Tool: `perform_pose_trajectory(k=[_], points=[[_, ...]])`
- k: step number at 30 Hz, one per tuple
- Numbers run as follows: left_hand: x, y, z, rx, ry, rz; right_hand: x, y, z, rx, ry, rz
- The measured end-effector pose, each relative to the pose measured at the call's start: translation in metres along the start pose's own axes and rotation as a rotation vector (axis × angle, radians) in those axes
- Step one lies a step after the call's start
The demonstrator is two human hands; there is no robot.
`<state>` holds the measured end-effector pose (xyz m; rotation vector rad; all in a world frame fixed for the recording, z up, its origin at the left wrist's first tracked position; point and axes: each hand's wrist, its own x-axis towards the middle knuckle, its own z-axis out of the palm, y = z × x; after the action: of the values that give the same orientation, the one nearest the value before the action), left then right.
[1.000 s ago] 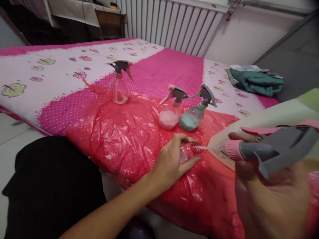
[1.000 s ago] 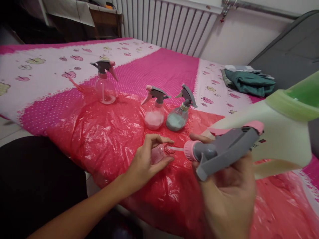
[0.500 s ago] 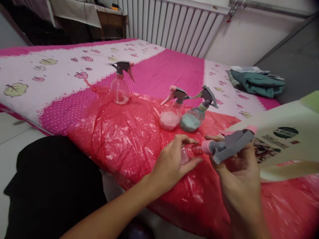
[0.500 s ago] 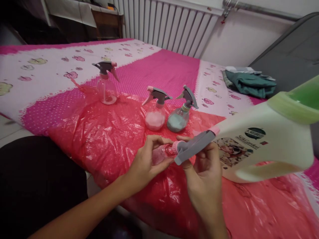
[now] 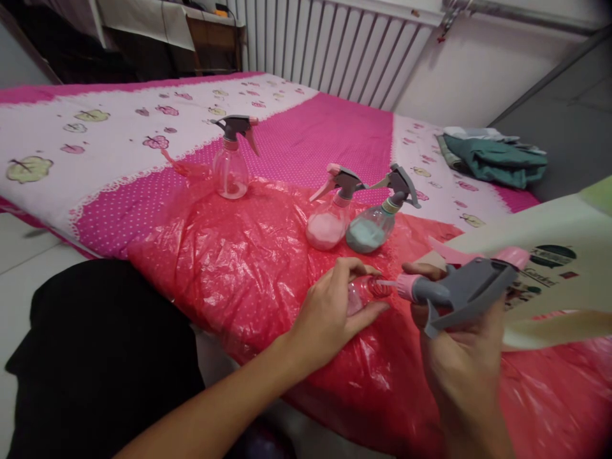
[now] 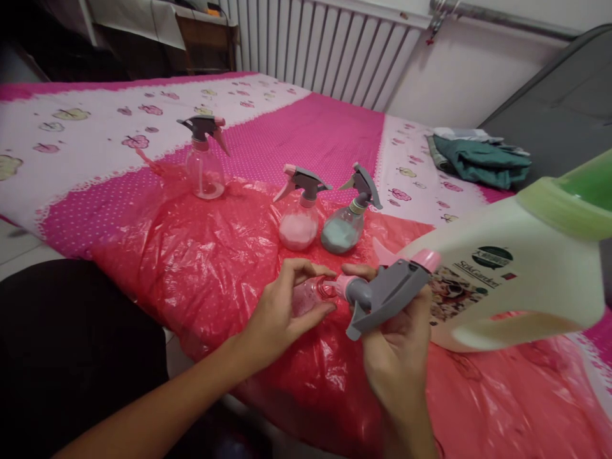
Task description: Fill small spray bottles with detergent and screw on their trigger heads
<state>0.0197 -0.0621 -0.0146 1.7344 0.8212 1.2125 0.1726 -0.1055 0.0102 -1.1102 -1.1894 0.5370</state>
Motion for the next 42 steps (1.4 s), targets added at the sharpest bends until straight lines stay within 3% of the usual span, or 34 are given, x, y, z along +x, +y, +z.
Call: perform_pose_trajectory(k=[7,14,22,30,42], points=[[0.0,-0.001,0.001,-0.015,0.004,0.01,0.001,-0.022,-0.007,-0.133,0.071,-0.079],[0.001,0.0,0.003,-0.006,-0.02,0.022,0.003,-0.011,-0.012,-0.049,-0.06,0.05],[0.001,0.0,0.002,-0.014,-0.008,0.013,0.0,0.002,-0.005,0.014,-0.133,0.052],[0.002,0.001,0.001,-0.01,-0.004,0.003,0.002,0.005,-0.002,-0.008,-0.073,0.043],[0.002,0.002,0.002,-0.049,-0.012,0.0,-0.003,-0.034,0.003,-0.152,0.06,-0.068]])
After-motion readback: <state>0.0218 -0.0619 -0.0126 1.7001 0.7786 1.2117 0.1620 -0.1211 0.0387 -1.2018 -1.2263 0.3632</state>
